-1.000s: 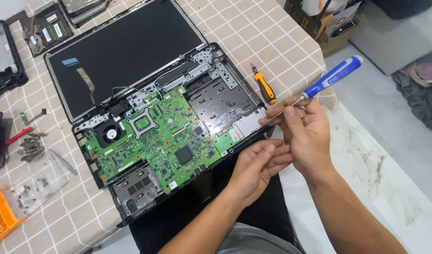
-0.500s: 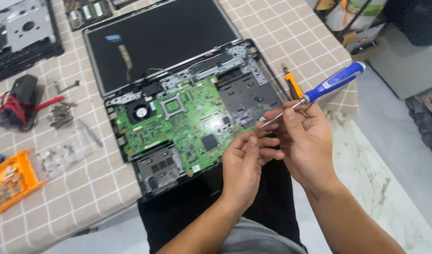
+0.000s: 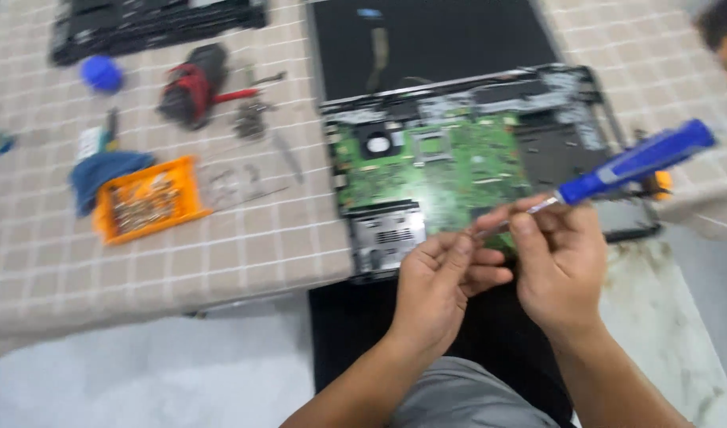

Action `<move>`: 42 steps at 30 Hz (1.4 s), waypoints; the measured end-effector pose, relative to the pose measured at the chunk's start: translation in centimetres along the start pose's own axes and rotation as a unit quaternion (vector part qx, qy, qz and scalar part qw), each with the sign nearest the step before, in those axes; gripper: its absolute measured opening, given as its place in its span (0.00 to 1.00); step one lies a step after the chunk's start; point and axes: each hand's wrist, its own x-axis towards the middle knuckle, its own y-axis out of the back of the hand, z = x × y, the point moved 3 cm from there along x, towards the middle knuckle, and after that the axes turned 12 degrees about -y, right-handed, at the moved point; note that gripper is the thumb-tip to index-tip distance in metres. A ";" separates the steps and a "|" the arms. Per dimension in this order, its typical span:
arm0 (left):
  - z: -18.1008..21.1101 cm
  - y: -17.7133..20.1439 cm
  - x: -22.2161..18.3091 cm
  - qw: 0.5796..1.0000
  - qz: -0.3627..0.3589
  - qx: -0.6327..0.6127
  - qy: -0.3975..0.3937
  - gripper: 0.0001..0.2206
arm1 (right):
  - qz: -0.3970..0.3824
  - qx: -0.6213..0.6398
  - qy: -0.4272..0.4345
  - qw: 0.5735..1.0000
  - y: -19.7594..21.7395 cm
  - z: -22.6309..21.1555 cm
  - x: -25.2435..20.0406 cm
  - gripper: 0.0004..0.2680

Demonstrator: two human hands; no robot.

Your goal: Extracting a motherboard from a laptop by removing screws and lifting the board out.

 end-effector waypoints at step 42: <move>26.0 9.3 6.7 0.537 -0.015 0.738 -0.408 0.04 | -0.023 -0.024 -0.065 0.997 -5.7 5.1 2.2 0.03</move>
